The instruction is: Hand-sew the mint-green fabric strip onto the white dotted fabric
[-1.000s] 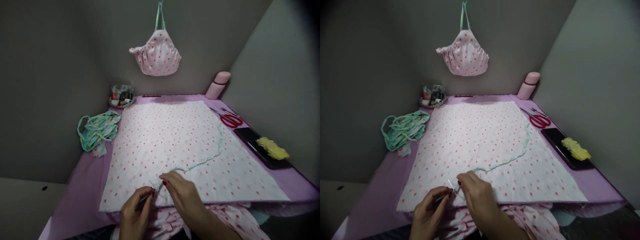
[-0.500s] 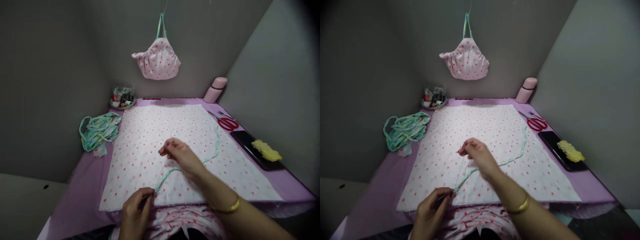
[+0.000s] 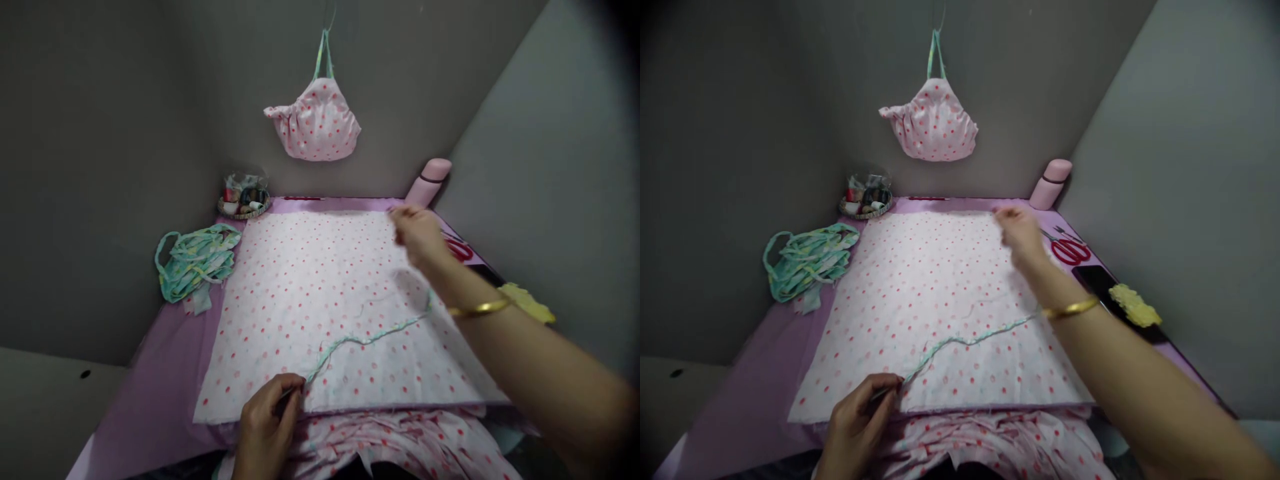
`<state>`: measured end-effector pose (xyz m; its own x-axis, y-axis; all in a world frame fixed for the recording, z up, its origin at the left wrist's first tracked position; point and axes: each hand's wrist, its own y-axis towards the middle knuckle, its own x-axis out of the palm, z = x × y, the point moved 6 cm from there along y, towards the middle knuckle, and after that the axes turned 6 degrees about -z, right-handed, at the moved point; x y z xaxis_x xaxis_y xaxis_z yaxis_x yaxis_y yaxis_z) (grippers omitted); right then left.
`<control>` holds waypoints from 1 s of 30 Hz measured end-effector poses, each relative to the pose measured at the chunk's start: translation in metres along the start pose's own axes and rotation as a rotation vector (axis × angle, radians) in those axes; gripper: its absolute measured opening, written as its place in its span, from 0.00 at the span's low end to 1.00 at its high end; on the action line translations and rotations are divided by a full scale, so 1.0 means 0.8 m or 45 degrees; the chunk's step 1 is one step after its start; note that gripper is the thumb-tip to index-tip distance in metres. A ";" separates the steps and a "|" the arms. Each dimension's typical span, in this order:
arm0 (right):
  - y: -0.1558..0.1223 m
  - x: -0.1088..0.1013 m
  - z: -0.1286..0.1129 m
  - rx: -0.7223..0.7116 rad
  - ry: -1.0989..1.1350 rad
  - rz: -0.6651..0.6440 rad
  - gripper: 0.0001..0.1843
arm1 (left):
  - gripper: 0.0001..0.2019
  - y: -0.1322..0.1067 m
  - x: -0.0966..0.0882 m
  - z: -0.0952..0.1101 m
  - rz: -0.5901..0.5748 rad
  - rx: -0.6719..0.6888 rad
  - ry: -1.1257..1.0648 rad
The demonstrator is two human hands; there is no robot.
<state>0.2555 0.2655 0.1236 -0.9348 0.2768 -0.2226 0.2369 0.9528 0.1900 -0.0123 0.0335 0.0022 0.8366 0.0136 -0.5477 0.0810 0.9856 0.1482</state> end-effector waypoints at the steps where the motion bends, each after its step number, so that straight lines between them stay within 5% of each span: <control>1: -0.028 0.027 0.011 -0.008 -0.030 -0.224 0.07 | 0.07 0.000 0.000 0.000 -0.008 0.002 0.000; 3: -0.098 0.087 0.022 -0.190 -0.269 -0.973 0.05 | 0.07 0.000 -0.001 -0.001 -0.017 0.003 -0.001; 5: -0.148 0.105 0.032 -0.305 -0.464 -1.276 0.05 | 0.07 0.001 -0.001 -0.001 -0.022 -0.010 -0.014; 10: -0.174 0.091 0.044 -0.355 -0.822 -1.493 0.14 | 0.06 0.000 -0.001 -0.001 0.064 -0.086 -0.114; 16: -0.187 0.092 0.050 -0.479 -0.815 -1.496 0.09 | 0.05 -0.002 0.000 -0.001 0.104 -0.107 -0.163; 22: -0.169 0.087 0.053 -0.299 -0.537 -1.344 0.09 | 0.06 0.000 -0.001 0.000 0.049 -0.086 -0.085; 30: -0.039 0.016 0.052 -0.224 -0.533 -0.584 0.12 | 0.06 0.000 -0.003 0.004 0.051 -0.047 -0.040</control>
<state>0.2473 0.2449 0.0749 -0.7398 -0.0943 -0.6662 -0.2421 0.9611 0.1329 -0.0122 0.0328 0.0060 0.8553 0.0489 -0.5158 0.0270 0.9900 0.1386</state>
